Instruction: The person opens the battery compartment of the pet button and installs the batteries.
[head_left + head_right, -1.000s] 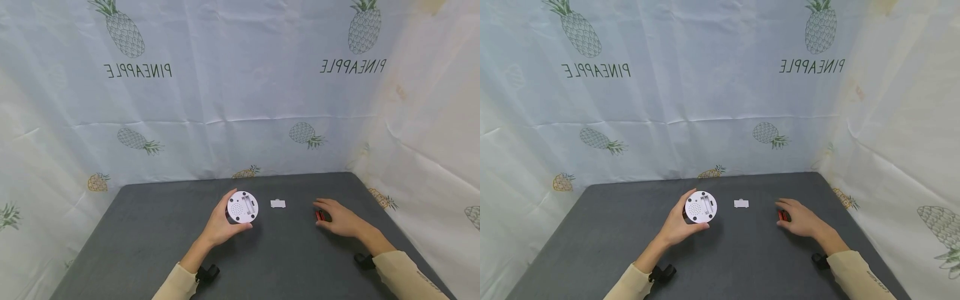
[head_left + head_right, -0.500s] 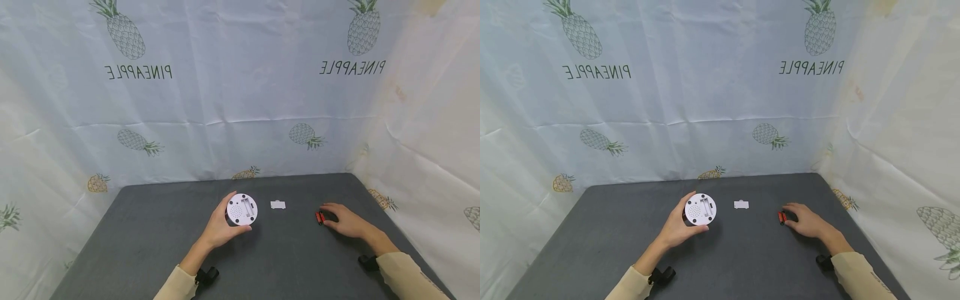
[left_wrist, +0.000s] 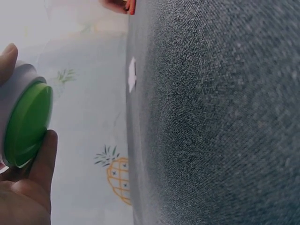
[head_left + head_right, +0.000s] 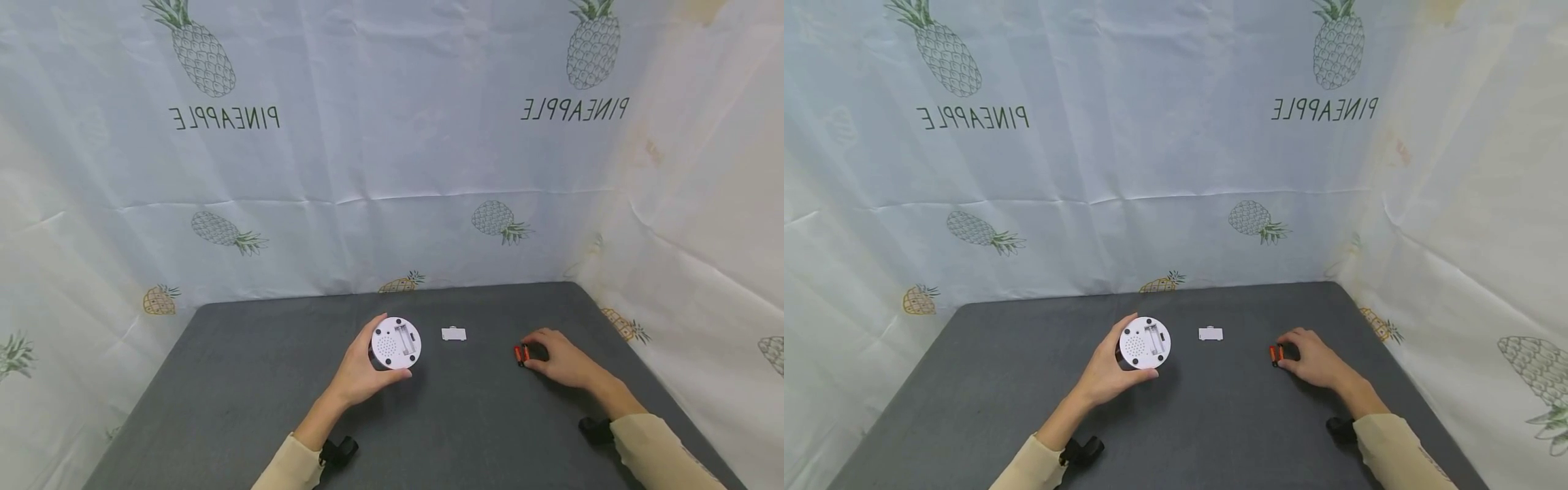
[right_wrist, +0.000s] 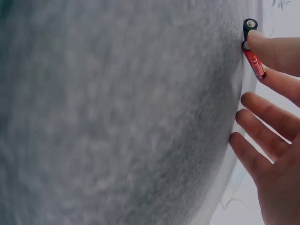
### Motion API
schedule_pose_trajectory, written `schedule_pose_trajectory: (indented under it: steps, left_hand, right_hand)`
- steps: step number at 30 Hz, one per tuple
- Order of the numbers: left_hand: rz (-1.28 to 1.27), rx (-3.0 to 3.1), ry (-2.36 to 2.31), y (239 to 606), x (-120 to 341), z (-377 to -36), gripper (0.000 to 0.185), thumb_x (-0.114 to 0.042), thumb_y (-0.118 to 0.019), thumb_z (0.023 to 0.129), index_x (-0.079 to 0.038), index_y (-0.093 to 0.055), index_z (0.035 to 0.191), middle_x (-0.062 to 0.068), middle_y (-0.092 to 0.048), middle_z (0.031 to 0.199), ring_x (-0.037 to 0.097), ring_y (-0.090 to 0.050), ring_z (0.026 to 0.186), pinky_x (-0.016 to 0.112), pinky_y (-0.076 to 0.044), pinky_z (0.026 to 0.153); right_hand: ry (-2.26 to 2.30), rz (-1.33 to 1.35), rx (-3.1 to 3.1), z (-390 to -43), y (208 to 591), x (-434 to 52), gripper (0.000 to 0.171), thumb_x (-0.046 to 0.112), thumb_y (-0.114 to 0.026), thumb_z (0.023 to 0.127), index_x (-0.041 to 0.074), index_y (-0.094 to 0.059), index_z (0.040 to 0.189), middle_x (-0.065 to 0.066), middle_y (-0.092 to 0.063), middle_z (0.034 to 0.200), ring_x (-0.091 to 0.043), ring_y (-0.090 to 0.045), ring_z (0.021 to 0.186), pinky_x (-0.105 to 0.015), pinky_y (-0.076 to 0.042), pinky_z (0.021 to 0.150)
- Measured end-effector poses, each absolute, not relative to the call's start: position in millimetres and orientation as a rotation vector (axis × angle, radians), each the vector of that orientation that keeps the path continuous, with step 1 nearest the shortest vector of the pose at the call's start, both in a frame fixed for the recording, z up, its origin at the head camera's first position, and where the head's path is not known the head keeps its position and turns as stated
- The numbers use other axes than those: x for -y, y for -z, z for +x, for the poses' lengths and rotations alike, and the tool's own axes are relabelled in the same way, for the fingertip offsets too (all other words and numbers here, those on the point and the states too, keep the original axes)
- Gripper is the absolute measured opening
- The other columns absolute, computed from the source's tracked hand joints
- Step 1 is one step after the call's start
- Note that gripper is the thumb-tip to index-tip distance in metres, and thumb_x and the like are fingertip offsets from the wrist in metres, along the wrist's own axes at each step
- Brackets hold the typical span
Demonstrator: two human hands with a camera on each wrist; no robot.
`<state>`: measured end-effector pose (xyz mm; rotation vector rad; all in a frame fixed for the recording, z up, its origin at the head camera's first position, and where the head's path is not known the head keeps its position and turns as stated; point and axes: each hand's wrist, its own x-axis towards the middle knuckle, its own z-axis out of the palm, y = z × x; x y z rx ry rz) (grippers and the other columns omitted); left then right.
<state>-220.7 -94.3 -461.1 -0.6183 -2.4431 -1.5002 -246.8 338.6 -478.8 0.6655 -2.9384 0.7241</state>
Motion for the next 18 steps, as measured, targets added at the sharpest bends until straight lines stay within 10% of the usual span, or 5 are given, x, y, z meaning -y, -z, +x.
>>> schedule_pose_trajectory:
  steps: [7,18]
  left_hand:
    - [-0.619,2.454,1.484,460,94,-220,0.107,-0.029,-0.098,0.065,-0.023,-0.041,0.155,0.0,-0.052,0.145,0.019,-0.053,0.123,0.051,-0.042,0.101]
    - [-0.628,2.457,1.486,461,94,-221,0.106,-0.031,-0.097,0.065,-0.025,-0.041,0.154,-0.001,-0.052,0.144,0.018,-0.053,0.122,0.05,-0.042,0.1]
  right_hand:
    - [-0.902,0.634,2.968,-242,472,-329,0.036,0.01,-0.078,0.09,0.002,-0.062,0.121,0.003,-0.06,0.09,-0.008,-0.056,0.075,-0.032,-0.047,0.065]
    - [-1.144,0.553,2.903,-239,468,-320,0.024,0.009,-0.068,0.096,0.003,-0.06,0.117,0.001,-0.062,0.084,-0.01,-0.054,0.064,-0.031,-0.044,0.057]
